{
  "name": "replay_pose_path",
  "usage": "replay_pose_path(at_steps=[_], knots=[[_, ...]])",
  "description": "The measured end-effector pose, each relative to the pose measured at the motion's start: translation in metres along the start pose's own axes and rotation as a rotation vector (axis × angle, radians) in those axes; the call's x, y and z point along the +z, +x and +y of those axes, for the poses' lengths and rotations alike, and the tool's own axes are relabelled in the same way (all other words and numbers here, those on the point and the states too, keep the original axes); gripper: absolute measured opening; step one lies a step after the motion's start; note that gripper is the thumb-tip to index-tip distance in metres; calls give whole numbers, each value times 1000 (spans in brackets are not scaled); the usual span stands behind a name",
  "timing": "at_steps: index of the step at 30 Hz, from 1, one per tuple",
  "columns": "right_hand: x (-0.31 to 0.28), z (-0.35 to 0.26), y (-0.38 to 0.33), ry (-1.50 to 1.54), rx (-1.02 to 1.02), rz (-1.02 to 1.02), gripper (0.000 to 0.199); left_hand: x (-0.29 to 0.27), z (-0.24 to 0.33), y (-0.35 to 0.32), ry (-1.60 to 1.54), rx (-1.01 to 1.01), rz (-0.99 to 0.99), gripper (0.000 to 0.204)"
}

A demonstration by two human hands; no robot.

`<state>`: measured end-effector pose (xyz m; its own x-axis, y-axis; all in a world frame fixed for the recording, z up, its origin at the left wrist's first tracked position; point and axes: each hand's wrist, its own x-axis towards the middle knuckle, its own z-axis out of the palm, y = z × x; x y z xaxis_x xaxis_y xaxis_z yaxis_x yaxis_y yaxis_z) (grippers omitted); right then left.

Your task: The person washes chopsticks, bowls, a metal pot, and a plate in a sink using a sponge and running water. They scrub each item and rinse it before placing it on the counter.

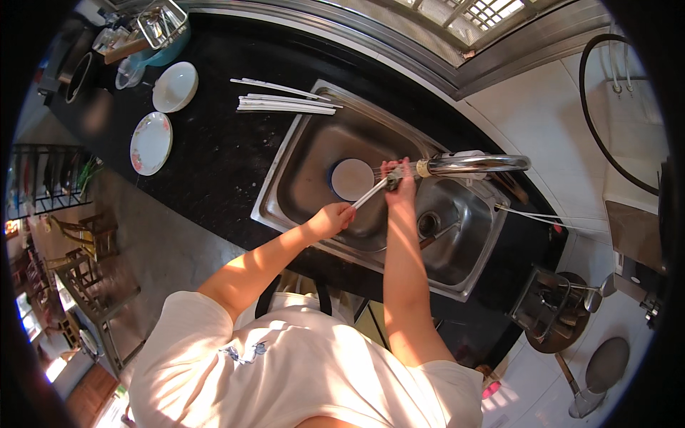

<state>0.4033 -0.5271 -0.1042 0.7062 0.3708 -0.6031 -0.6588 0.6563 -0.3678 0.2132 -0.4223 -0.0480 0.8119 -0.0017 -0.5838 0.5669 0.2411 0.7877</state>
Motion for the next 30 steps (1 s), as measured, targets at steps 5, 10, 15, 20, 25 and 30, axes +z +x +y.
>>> replay_pose_path(at_steps=[5,10,15,20,25,30], knots=[[29,-12,-30,-494,29,-171,13,-4,6,-14,-218,-116,-5,30],[38,-3,-38,-417,24,-125,18,-9,35,-7,-183,-69,13,29],[-1,-4,-36,-292,108,-140,35,-12,-8,39,408,455,463,28],[22,35,-77,-308,198,-167,22,8,33,18,863,515,473,42],[16,39,-76,-181,149,-79,12,-3,18,21,495,598,373,22],[16,33,-81,-181,197,-177,10,-20,18,13,-326,-149,-265,26]])
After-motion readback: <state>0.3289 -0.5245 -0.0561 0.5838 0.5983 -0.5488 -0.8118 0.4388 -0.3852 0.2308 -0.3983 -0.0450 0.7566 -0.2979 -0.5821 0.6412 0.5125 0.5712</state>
